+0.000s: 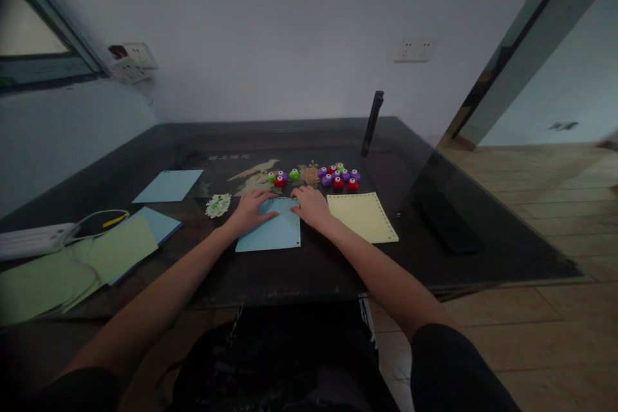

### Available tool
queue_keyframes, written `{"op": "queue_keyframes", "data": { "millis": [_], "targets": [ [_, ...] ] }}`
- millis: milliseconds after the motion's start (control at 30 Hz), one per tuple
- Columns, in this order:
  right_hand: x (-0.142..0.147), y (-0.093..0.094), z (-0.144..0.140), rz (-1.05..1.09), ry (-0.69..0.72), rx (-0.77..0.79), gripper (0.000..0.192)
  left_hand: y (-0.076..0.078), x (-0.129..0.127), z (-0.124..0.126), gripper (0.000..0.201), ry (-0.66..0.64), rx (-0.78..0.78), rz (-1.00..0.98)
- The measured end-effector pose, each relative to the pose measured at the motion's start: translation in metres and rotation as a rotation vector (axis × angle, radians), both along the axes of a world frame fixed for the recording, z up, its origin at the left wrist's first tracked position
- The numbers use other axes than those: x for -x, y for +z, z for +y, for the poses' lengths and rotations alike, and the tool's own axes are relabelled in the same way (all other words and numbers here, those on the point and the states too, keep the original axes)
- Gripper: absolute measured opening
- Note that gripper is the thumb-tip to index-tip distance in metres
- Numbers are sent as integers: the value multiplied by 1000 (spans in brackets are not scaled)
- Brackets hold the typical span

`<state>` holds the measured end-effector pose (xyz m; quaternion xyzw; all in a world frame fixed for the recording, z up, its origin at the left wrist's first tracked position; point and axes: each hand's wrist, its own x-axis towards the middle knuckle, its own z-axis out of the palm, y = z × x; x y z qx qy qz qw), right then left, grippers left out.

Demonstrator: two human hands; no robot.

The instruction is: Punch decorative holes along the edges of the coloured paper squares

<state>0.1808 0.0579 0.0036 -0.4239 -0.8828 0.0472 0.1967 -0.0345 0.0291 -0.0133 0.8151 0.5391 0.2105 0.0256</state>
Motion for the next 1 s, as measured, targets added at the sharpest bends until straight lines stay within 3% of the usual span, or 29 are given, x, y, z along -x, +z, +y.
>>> {"op": "queue_keyframes", "data": {
  "millis": [300,533,633,733,867,1000],
  "targets": [
    [-6,0,1,362,10,311,17,2,0,2,41,-4,-43,-66],
    [-6,-3,1,348,13,317,17,2,-2,1,24,-49,-75,-94],
    [-6,-3,1,265,10,285,8,4,-1,0,16,-68,-78,-113],
    [-5,-2,1,194,18,239,16,8,0,-2,13,-74,-94,-137],
    [-7,1,2,260,26,243,19,16,4,-4,34,31,-181,-255],
    [-12,3,6,447,50,371,18,16,9,1,60,173,-191,-563]
  ]
}}
